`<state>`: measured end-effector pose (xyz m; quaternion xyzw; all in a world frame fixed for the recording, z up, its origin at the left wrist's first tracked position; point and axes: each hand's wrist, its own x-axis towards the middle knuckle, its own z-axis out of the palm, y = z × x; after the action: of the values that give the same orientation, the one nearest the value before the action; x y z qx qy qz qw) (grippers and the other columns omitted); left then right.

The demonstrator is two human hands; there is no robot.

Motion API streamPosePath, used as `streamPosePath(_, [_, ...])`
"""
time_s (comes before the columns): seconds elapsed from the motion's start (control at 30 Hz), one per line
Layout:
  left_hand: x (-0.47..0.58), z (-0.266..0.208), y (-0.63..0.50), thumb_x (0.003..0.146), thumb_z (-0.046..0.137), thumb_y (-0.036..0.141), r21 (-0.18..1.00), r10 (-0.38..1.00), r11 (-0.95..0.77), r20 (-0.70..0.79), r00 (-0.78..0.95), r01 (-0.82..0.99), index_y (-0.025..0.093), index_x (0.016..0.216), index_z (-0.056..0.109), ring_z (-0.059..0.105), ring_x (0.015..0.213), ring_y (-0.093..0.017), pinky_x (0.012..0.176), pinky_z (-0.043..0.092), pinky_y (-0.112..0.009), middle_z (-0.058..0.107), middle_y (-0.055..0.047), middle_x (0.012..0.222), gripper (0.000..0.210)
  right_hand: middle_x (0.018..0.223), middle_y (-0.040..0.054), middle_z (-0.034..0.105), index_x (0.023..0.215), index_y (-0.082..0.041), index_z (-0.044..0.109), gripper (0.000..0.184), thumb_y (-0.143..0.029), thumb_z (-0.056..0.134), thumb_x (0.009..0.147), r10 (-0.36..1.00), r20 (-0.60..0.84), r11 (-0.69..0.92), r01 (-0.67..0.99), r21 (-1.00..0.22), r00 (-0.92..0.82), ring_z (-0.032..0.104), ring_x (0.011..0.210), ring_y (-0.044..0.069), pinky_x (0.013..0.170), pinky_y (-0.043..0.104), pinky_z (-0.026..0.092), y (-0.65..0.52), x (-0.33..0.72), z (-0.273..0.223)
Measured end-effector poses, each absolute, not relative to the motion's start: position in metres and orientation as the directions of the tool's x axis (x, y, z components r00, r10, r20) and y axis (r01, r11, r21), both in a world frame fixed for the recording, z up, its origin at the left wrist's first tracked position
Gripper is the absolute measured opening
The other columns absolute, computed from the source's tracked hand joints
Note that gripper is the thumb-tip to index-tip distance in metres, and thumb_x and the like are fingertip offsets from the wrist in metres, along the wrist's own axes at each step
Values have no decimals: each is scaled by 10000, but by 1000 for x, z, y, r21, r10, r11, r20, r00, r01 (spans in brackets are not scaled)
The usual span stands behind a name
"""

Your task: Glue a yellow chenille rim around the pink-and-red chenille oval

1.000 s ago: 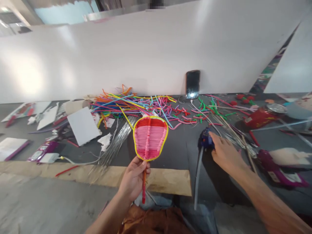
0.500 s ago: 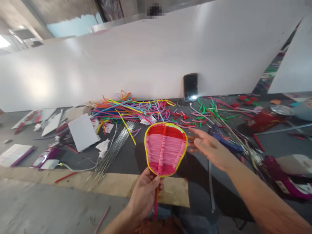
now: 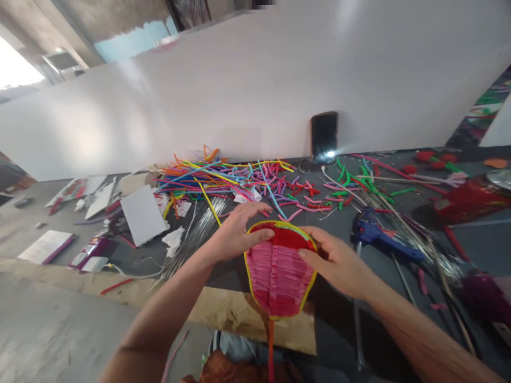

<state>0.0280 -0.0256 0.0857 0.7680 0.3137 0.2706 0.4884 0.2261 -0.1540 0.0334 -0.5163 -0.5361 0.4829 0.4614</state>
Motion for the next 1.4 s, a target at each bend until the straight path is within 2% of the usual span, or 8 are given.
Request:
streamPosePath(0.13, [60,85,-14,731,712,258,921,497,-278,-105,861,273,177,921,714,622,788,-186,717,470,-267,698,-42,856,206,1103,28,684,1224,-249,521,336,-287,507,890,1000,0,7,211,-977,-30,638,1015,201,859,329,508,-162,228,33])
streamPosePath(0.3, [70,69,-13,782,652,290,926,450,-198,-206,869,322,141,820,685,562,625,-107,593,427,-200,653,-14,719,157,1108,30,689,1252,-249,521,383,-353,535,884,999,-44,-43,249,-968,3,647,980,195,804,294,513,-164,236,33])
streamPosePath(0.47, [75,67,-12,786,644,314,896,387,-245,-259,885,370,129,824,673,536,620,-81,599,411,-179,634,11,711,190,939,35,681,1030,-210,619,282,-401,437,928,994,-23,-54,299,-953,106,619,842,172,745,281,482,-147,243,34])
streamPosePath(0.57, [79,65,-13,794,622,282,878,349,-300,-263,899,373,129,830,667,535,641,-75,614,403,-170,633,21,722,164,766,5,620,850,-193,614,288,-432,462,907,994,-100,-110,245,-963,52,564,713,147,651,262,443,-138,244,34])
streamPosePath(0.7, [84,60,-16,788,601,245,845,335,-388,-242,911,368,136,818,664,547,682,-82,637,400,-169,637,25,736,129,648,-41,498,752,-184,580,266,-413,503,865,974,-223,-227,146,-963,40,459,593,103,550,232,361,-137,245,30])
streamPosePath(0.93, [90,54,-19,782,598,256,821,297,-414,-287,911,394,150,832,680,579,705,-100,659,407,-187,668,21,760,143,616,-58,470,713,-179,576,128,-275,536,788,954,-299,-299,93,-950,16,401,556,80,533,216,325,-141,250,25])
streamPosePath(1.23, [91,52,-17,795,622,297,838,275,-375,-308,911,396,155,854,682,576,694,-91,649,408,-178,666,29,763,165,632,-52,473,737,-171,570,329,-490,565,819,942,-330,-331,-9,-944,-64,406,564,84,543,221,332,-142,253,26])
streamPosePath(1.4, [90,53,-15,797,624,306,831,270,-402,-295,917,385,164,860,682,585,715,-98,681,417,-187,670,30,778,166,634,-46,487,732,-175,565,388,-539,505,854,961,-275,-275,59,-960,1,435,572,94,537,222,360,-142,252,21])
